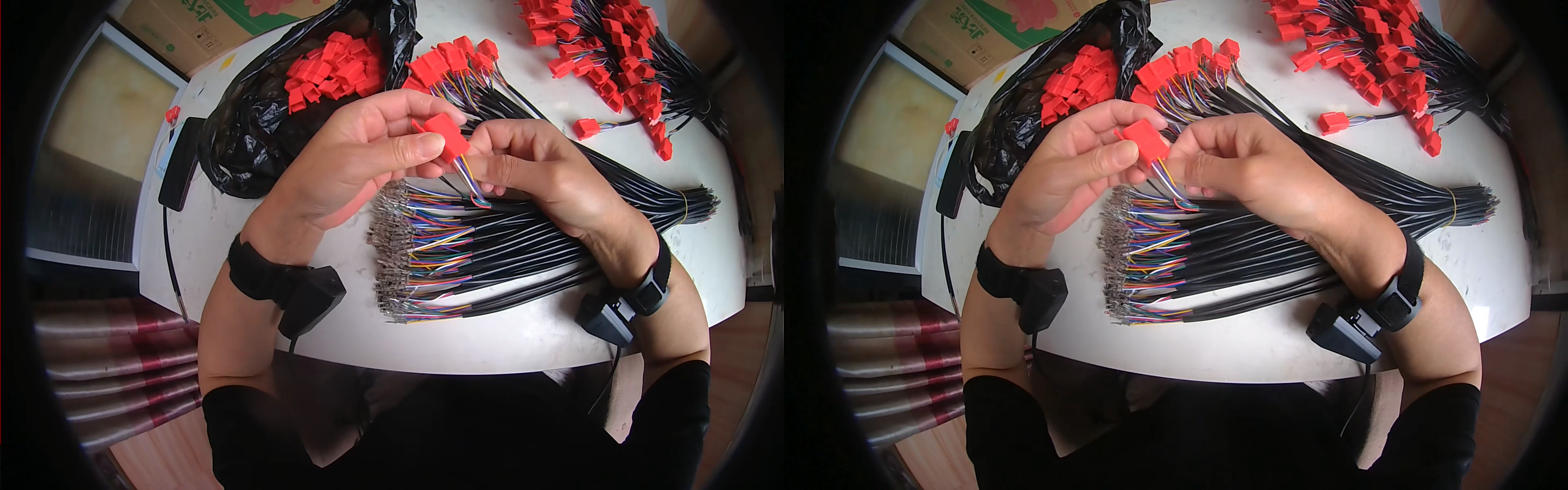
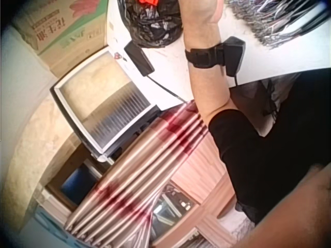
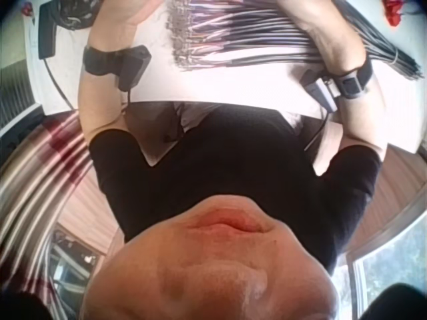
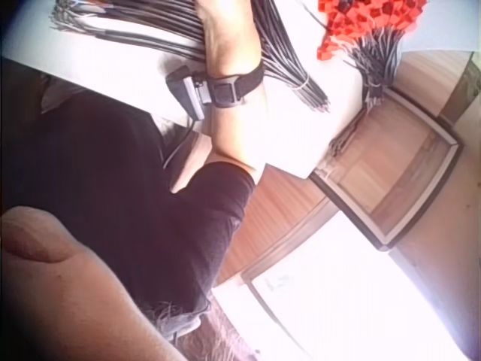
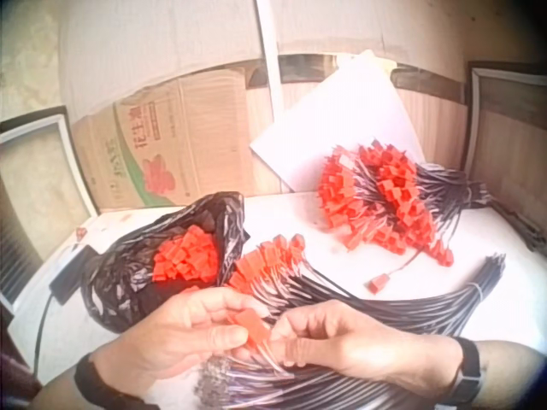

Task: The recorder is assembling electrical wire harnesses by inserting small multicolored wires into red plastic connectors.

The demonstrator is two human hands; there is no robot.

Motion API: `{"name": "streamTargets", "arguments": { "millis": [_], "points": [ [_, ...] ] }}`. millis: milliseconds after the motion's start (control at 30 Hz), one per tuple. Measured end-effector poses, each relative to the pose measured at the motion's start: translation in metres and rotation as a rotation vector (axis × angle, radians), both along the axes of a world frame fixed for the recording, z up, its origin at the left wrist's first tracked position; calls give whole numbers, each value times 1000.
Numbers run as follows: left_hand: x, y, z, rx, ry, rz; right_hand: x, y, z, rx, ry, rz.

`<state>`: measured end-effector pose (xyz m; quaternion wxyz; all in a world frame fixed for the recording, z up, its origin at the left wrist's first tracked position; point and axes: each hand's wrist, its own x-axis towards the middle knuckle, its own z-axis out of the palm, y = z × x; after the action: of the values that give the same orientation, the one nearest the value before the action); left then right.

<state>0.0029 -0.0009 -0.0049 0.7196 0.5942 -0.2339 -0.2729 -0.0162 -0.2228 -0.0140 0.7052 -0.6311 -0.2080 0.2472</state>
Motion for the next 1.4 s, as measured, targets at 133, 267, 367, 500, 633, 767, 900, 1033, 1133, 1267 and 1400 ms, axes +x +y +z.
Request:
{"name": "streamTargets", "arguments": {
  "millis": [133,267,367,500,633,767,900,1033,1133,1267,1400],
  "points": [
    [-1,-1,0,5,-2,52,-3,4,3,-40,28,-74],
    [-1,0,0,5,17,54,-2,2,3,-39,43,-74],
    [1,-1,-1,6,13,53,-2,3,0,-29,-18,-84],
    [0,-2,0,16,-17,68,-4,4,0,-50,-59,-107],
    [-1,-3,-1,26,-36,67,-5,6,-3,-62,-91,-133],
    [-2,-2,1,19,-38,57,-6,7,-1,-59,-66,-159],
    [-4,-4,4,37,-133,117,-6,6,0,-34,-18,-174],
    [-3,-3,4,70,-259,193,-2,3,0,44,45,-172],
    [2,3,2,117,-271,155,-1,1,0,71,104,-178],
    [4,4,4,174,-207,84,-2,1,2,76,150,-208],
    [3,4,4,124,-175,113,0,0,0,89,144,-194]
  ]
}}
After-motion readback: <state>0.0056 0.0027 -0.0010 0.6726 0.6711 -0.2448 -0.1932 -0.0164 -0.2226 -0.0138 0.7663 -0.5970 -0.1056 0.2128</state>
